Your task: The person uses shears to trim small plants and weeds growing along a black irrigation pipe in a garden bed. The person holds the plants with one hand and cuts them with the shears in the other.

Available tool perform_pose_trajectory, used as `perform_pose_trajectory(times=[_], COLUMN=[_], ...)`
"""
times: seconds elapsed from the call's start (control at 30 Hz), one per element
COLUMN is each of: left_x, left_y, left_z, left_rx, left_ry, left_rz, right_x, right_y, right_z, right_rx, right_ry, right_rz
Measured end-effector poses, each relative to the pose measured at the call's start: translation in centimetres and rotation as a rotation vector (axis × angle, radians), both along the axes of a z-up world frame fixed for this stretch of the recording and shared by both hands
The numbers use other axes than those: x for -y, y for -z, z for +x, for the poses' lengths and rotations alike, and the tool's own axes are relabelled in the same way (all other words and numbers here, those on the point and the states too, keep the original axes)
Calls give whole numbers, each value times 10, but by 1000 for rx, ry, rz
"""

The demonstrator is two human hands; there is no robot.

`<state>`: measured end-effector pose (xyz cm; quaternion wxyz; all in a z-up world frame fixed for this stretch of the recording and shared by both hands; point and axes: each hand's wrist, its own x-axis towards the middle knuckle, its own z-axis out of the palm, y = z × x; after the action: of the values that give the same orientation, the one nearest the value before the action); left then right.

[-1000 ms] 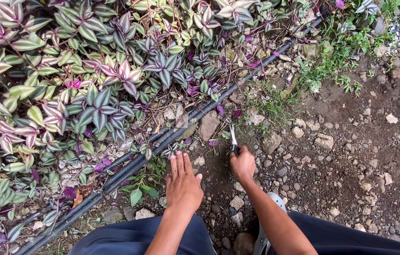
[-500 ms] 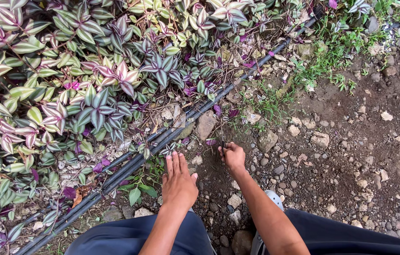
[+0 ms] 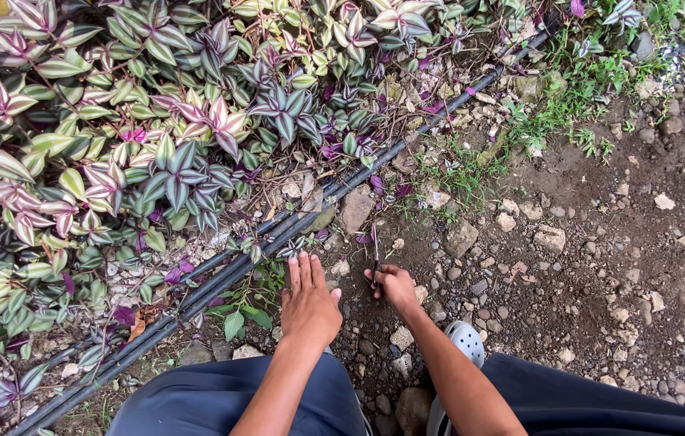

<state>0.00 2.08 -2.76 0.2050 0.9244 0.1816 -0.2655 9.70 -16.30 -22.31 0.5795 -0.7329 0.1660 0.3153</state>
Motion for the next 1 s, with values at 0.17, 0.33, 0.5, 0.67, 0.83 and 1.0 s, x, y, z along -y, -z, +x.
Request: perform_pose_trajectory(times=[0.17,0.33,0.5,0.67,0.83,1.0], left_x=[-3,-3,-4,-5,-9,-11], left_y=[-1,-2,-5,-5,-5,-6], left_z=[0,-5,-3,-2,-3,-4], left_rx=[-6,10,12,-14,-31,-37], left_ry=[-21,-28,-48,-50,-55,-57], left_rz=[0,-15,-31,-41,-55,-63], right_x=[-4,-10,-33,-57,-60,-35], right_y=[10,10,-14,-25,-12,-2], right_z=[-16,-24,-19,-5,-4,-42], right_rx=[36,228,702,792,706,820], right_ry=[35,-172,-428,-579,-634,-727], right_rz=[23,-223,-636,-789,-752,-650])
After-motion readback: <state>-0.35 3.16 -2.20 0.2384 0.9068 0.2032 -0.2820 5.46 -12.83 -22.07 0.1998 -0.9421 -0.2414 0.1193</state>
